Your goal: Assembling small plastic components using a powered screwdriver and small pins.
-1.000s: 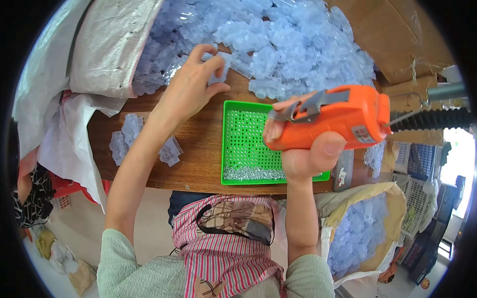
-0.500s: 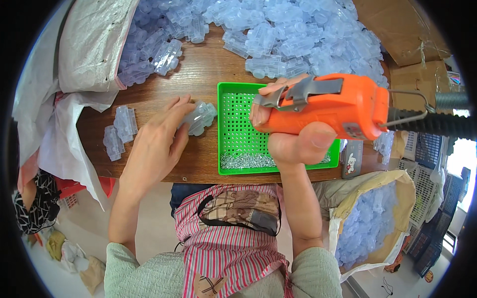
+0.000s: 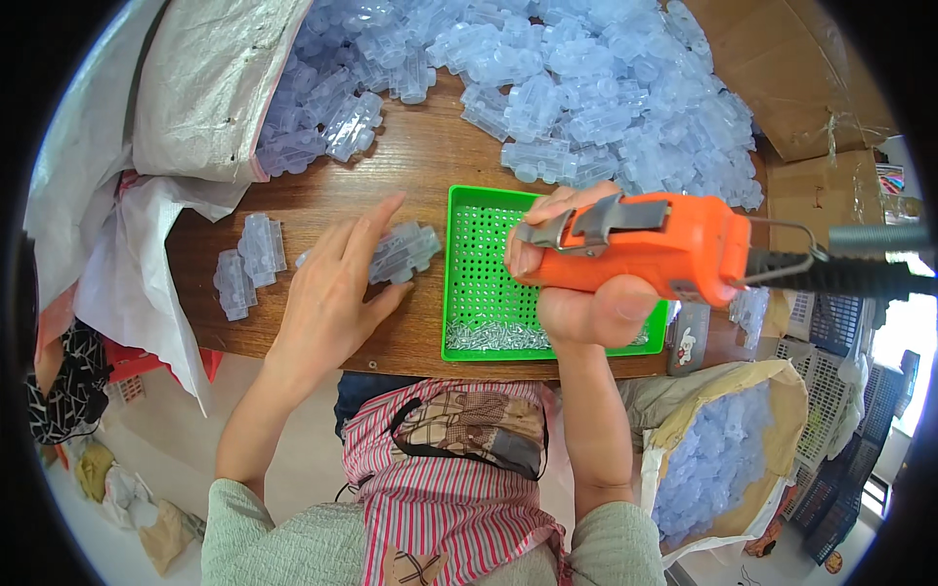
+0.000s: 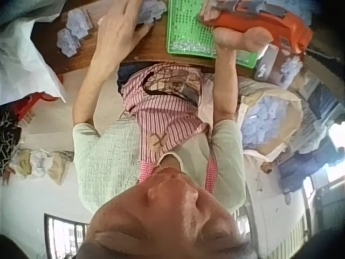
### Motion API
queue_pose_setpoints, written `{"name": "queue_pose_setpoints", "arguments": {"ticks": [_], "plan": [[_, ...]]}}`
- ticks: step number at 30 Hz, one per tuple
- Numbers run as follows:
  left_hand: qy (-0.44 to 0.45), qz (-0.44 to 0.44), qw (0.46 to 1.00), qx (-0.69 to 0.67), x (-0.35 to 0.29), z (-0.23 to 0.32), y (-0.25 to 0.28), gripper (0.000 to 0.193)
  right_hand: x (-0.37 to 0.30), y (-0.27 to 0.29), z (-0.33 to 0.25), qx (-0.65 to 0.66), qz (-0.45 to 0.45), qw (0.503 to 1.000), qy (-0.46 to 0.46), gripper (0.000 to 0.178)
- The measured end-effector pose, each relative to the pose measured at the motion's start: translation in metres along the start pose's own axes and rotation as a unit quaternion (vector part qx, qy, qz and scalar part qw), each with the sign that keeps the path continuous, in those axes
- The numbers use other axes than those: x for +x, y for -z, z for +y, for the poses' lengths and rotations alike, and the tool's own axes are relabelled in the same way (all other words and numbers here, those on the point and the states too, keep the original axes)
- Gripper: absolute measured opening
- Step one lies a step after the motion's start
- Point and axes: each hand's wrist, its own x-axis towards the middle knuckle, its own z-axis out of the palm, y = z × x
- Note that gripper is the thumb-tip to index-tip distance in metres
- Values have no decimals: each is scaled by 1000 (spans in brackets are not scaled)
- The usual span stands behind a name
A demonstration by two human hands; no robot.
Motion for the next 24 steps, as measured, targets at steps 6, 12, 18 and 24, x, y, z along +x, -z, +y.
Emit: {"name": "queue_pose_setpoints", "arguments": {"ticks": [6, 12, 18, 24], "plan": [[-82, -43, 995, 41, -18, 1, 7, 68, 3, -1, -16, -8, -43, 999, 5, 95], [-86, -29, 995, -32, -21, -13, -1, 58, 3, -34, -48, 50, -165, 985, -14, 92], [-83, -1, 995, -50, -22, -19, -6, 57, -9, -46, -34, -39, -181, 981, -50, 95], [-91, 8, 994, -61, -23, -22, -8, 59, -12, -44, -13, 16, -195, 978, -76, 102]]}}
